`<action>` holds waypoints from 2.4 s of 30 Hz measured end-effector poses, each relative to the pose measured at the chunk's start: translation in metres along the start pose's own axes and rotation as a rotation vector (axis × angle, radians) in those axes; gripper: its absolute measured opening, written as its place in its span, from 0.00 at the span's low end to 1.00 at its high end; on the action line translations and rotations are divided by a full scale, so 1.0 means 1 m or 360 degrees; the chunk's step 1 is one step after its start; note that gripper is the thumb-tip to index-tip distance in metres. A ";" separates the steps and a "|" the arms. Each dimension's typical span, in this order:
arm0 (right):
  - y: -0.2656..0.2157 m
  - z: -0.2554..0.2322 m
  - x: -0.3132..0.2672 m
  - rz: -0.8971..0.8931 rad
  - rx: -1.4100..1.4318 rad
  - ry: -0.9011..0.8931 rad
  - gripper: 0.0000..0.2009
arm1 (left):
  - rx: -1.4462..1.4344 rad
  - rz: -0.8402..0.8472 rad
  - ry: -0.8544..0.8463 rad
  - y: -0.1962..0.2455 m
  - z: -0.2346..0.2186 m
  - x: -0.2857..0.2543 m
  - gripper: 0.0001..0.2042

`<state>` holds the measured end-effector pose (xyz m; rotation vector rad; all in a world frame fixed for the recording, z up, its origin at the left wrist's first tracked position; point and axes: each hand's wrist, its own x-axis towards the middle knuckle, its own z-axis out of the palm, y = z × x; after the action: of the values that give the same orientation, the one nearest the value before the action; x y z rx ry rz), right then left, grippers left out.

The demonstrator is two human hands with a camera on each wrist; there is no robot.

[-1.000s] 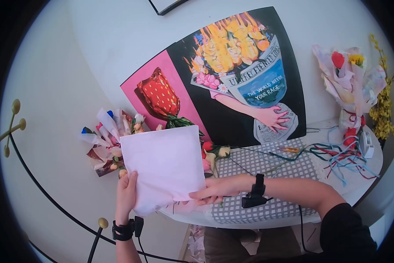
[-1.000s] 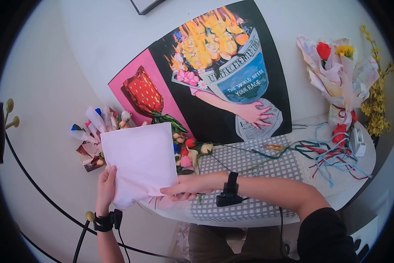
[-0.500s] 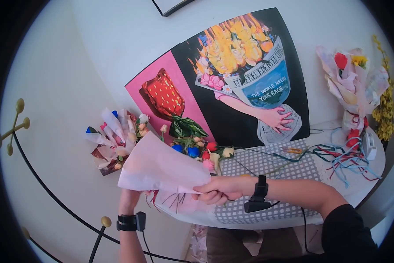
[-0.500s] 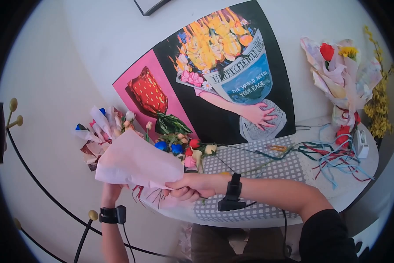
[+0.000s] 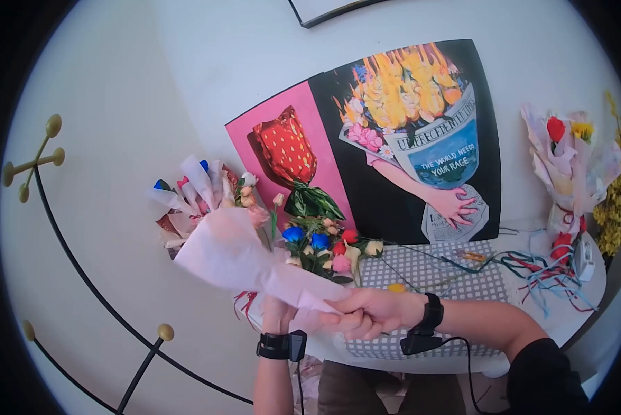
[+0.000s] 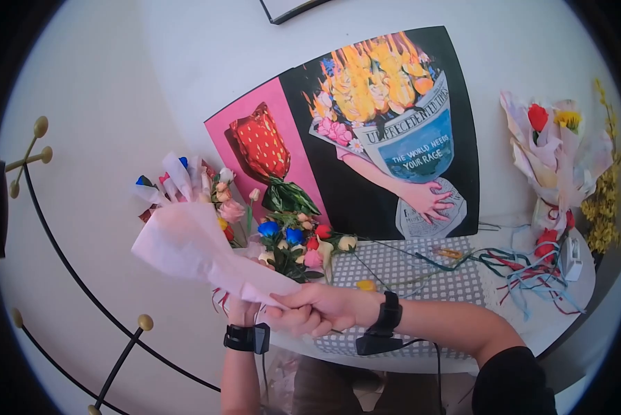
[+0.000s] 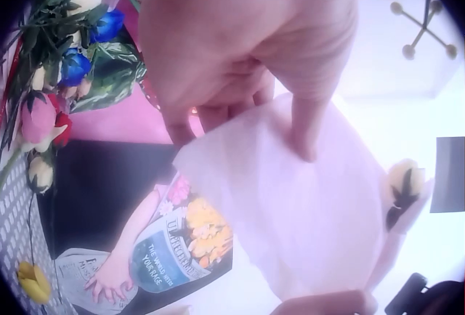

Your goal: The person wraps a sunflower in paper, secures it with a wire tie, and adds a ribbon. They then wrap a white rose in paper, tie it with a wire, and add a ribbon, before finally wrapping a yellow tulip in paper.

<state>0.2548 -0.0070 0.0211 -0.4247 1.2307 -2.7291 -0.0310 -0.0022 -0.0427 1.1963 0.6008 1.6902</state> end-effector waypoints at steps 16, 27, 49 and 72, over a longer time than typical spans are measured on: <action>-0.015 -0.026 -0.002 -0.0102 0.0105 0.0247 0.12 | -0.0284 0.0271 0.0437 0.043 0.035 -0.038 0.30; -0.017 -0.042 0.001 -0.0260 -0.0222 0.0658 0.13 | 0.0260 0.0362 0.0629 0.066 0.042 -0.035 0.28; -0.007 -0.038 0.010 -0.0829 -0.1723 0.1493 0.15 | 0.0967 0.0299 0.0572 0.101 0.063 -0.049 0.22; 0.021 -0.048 0.014 -0.1099 -0.2615 0.1890 0.10 | 0.0088 0.0297 0.0214 0.092 0.175 -0.036 0.17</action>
<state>0.2270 0.0101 -0.0219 1.0721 3.9137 -1.2041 0.0928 -0.0959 0.0849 1.2155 0.6378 1.9342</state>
